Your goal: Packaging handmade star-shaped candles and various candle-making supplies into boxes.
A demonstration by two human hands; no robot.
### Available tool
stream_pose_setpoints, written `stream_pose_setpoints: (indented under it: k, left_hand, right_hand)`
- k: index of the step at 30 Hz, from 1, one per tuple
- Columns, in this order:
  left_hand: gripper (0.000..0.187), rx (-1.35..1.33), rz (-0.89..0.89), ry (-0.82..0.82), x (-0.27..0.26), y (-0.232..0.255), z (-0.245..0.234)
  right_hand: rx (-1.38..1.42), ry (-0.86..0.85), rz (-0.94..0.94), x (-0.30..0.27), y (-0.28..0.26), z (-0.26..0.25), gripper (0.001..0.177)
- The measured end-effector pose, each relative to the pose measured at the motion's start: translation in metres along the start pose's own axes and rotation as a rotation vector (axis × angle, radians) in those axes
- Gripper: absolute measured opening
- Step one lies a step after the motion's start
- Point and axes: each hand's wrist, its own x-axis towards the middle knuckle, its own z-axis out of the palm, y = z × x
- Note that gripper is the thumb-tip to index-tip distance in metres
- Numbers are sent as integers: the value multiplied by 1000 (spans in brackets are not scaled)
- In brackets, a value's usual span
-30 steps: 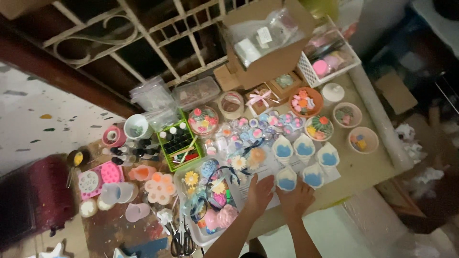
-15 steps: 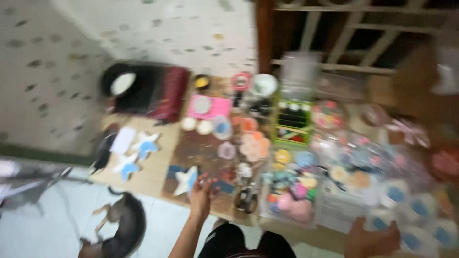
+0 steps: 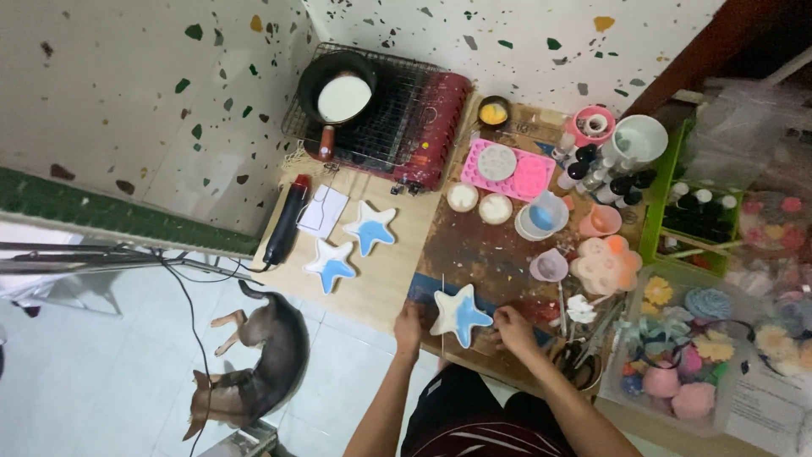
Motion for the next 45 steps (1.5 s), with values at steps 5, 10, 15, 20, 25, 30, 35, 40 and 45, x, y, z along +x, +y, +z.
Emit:
stream_pose_setpoints:
  k: [5,10,15,20,25,30,35,40,45]
  left_hand:
    - [29,-244,-43,-121,-3,-3,16]
    - [35,-154,-15,-142,-2,3,15]
    - [51,-48,-51,-118,-59,113,-5]
    - [48,-206,-12,-343,-134,191,21]
    - [40,-43,516,-491,-231,269,88]
    - [36,-606,102,-806,-301,289,195]
    - [56,-785,-216,-1190,-377,299,275]
    - [70,-779,-317,-1252,-432,292,312]
    - [73,-732,-292,-1301,-473,295,320]
  right_hand:
    - [-452,123,-199,24,18,10,29]
    - [-537,219,-282,-13,-15,18,27]
    - [-320,71,-135,-73,-45,2,22]
    - [-56,7,-309,-151,-56,-60,22]
    - [488,101,-272,-275,-109,-134,24]
    - [550,555,-619,-372,-123,-199,21]
    - [543,783,-797,-425,-115,-247,19]
    - [551,888,-773,-452,-91,-289,19]
    - [673,916,-800,-467,-74,-317,21]
